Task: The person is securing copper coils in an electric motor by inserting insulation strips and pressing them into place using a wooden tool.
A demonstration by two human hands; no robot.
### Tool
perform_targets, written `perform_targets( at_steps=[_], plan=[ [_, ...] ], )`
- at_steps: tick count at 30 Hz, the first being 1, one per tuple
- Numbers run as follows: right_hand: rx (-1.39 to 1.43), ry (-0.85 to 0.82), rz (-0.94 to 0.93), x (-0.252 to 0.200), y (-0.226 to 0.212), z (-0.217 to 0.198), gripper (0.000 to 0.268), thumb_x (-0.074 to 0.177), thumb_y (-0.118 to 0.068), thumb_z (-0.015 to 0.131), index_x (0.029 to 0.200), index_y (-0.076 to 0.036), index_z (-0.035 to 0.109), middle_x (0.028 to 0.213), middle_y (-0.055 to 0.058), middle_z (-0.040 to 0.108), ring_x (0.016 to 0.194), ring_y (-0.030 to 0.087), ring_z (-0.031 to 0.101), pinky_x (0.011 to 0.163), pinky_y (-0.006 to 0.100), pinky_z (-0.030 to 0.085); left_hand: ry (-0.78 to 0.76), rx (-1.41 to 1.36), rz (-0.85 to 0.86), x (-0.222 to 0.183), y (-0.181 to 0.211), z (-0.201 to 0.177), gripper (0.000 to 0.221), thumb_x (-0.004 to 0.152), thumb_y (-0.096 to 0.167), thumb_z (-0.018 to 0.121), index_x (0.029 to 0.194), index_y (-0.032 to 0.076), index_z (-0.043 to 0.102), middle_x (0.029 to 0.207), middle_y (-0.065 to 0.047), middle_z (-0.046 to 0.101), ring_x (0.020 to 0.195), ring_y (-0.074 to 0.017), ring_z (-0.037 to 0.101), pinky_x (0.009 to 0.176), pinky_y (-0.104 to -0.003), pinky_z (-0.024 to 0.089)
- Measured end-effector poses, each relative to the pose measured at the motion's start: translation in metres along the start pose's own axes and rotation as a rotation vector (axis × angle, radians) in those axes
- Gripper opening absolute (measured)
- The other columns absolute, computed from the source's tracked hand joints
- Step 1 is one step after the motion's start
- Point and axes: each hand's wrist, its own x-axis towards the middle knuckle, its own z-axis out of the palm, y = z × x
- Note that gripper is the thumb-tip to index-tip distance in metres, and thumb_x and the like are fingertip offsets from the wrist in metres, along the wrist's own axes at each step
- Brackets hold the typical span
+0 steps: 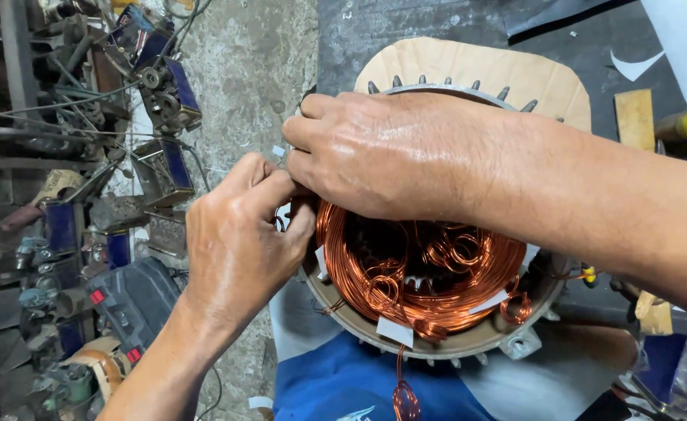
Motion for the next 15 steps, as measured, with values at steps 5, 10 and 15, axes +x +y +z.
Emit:
perform_targets(
  at_steps=[5,10,15],
  plan=[
    [0.058,0.015,-0.002,-0.002,0.002,-0.001,0.018,0.098,-0.015,0.056,0.081,-0.019,0.060,0.084,0.002,0.056,0.078,0.023,0.056,0.067,0.036,0.050,0.039,-0.070,-0.016,0.001,0.001,0.001,0.014,0.087,0.003,0.070,0.079,0.005,0.059,0.071,-0.004,0.039,0.058,-0.0198,0.037,0.049,-0.039,0.033],
    [0.026,0.032,0.037,-0.006,-0.001,-0.003,0.024,0.099,-0.016,0.056,0.076,-0.022,0.058,0.080,0.000,0.052,0.075,0.021,0.052,0.056,0.035,0.046,-0.006,-0.041,-0.029,0.007,0.007,0.002,0.018,0.089,0.002,0.067,0.080,0.005,0.053,0.073,-0.008,0.050,0.063,-0.0268,0.050,0.058,-0.043,0.039],
    [0.119,0.065,0.041,-0.008,0.002,-0.001,0.016,0.099,-0.016,0.055,0.084,-0.017,0.059,0.083,0.002,0.056,0.078,0.024,0.056,0.061,0.038,0.050,-0.019,-0.142,-0.214,0.016,0.014,-0.002,0.022,0.084,0.006,0.065,0.092,0.010,0.045,0.072,-0.001,0.051,0.061,-0.0205,0.048,0.062,-0.037,0.042]
  ],
)
